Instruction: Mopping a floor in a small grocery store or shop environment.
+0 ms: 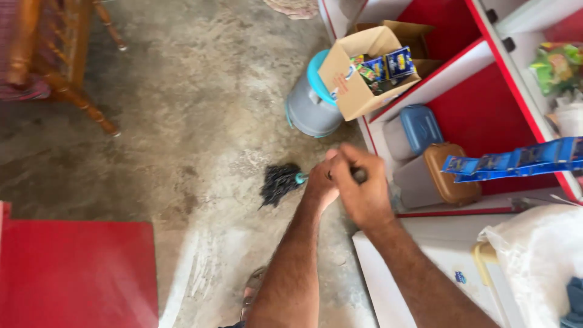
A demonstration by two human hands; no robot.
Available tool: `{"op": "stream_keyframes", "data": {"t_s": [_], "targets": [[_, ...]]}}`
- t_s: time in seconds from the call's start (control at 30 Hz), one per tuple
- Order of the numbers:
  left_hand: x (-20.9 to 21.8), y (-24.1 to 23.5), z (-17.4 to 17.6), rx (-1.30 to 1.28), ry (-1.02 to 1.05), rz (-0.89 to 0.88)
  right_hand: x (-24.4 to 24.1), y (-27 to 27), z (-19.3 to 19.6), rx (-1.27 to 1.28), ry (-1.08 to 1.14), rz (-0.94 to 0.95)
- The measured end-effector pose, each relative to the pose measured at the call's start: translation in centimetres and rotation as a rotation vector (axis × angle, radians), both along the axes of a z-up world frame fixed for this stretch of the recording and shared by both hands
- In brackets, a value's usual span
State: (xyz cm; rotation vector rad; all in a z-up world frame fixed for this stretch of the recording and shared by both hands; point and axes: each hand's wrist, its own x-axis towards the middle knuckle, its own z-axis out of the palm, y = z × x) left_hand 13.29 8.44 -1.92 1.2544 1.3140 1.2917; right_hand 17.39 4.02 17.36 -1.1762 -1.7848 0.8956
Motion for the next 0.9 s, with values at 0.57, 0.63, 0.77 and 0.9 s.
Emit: {"op": "stream_keyframes", "data": {"t_s": [0.57,0.63,0.77,0.9], "targets": [[3.0,3.7,4.7,-0.155,0.425,-0.302,5.8,6.5,0.9,-0.031,0.509,-0.135],[2.8,3.7,5.1,-0.170,0.430,-0.294,6.3,7.3,0.9,-0.046,0.546,-0.144],[2.3,3.5,3.5,-0.237,0.401,-0.204,6.0,7.8,0.7,-0.141,0.569,-0.116],[1.4,4.5,1.3,-0.319,0.414,-0.140,3.5,8.3,0.9,-0.185,0.419,-0.058]]}}
